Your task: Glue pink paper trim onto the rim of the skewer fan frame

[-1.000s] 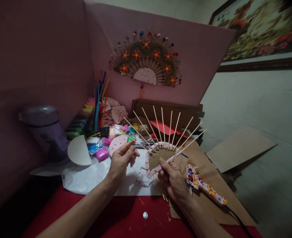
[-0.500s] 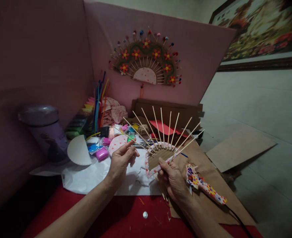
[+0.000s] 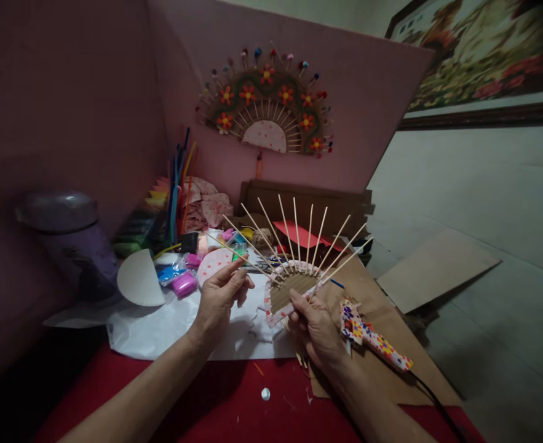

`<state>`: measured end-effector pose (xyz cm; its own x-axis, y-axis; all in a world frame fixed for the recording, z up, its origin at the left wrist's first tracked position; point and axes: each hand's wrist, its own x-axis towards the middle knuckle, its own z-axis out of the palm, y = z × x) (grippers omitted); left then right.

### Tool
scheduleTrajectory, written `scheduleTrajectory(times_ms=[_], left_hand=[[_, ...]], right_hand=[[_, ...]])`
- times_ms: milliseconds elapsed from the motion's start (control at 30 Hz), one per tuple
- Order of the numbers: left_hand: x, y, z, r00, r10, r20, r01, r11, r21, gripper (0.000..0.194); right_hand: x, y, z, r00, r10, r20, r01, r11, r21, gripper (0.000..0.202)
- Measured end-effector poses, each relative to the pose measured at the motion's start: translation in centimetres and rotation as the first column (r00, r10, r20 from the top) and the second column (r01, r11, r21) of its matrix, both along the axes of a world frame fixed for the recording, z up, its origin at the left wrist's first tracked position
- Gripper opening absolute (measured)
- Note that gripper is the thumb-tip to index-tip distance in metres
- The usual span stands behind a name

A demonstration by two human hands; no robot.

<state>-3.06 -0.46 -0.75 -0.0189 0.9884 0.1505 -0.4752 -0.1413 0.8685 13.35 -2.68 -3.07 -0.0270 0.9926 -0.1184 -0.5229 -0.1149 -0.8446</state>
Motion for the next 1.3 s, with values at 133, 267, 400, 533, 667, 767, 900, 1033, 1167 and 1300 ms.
scheduleTrajectory(times_ms=[133, 267, 400, 533, 667, 767, 900, 1033, 1167, 1300], left_hand=[[0.0, -0.1, 0.1, 1.000, -0.009, -0.002, 0.009, 1.000, -0.005, 0.040], [0.0, -0.1, 0.0, 1.000, -0.011, 0.003, 0.011, 1.000, 0.000, 0.039], [0.0, -0.1, 0.0, 1.000, -0.006, 0.010, 0.006, 1.000, -0.001, 0.037], [0.1, -0.1, 0.0, 1.000, -0.018, -0.025, 0.018, 1.000, -0.002, 0.029], [0.3, -0.3, 0.0, 0.996, -0.013, -0.094, 0.016, 0.999, 0.030, 0.020], [0.4, -0.5, 0.1, 0.991, -0.039, -0.129, 0.046, 0.997, 0.056, 0.019], [0.6, -0.9, 0.4, 0.983, -0.153, -0.105, 0.163, 0.983, 0.090, 0.025], [1.0, -1.5, 0.7, 0.978, -0.181, -0.108, 0.194, 0.972, 0.131, 0.025], [1.3, -1.8, 0.7, 0.981, -0.181, -0.062, 0.189, 0.969, 0.162, 0.022], [1.3, -1.7, 0.5, 0.992, -0.117, -0.056, 0.125, 0.980, 0.157, 0.019]], right_hand=[[0.1, 0.0, -0.1, 1.000, 0.008, -0.014, -0.007, 1.000, 0.013, 0.034], [0.1, 0.0, 0.0, 1.000, 0.014, -0.020, -0.013, 1.000, 0.018, 0.034], [0.0, -0.1, 0.1, 1.000, 0.003, -0.002, -0.003, 1.000, 0.019, 0.034], [0.0, -0.2, 0.1, 1.000, 0.020, 0.003, -0.020, 0.999, 0.030, 0.033], [0.0, -0.1, 0.0, 1.000, 0.024, -0.014, -0.023, 0.998, 0.057, 0.032], [0.0, -0.1, -0.2, 1.000, 0.023, -0.009, -0.022, 0.995, 0.099, 0.032], [-0.1, 0.0, -0.5, 1.000, -0.002, 0.026, -0.002, 0.988, 0.156, 0.030], [-0.2, 0.1, -0.6, 0.999, -0.034, 0.027, 0.028, 0.978, 0.206, 0.028], [-0.2, 0.0, -0.5, 0.999, -0.021, 0.037, 0.013, 0.976, 0.215, 0.030], [-0.2, 0.1, -0.6, 0.999, -0.017, 0.043, 0.007, 0.973, 0.232, 0.030]])
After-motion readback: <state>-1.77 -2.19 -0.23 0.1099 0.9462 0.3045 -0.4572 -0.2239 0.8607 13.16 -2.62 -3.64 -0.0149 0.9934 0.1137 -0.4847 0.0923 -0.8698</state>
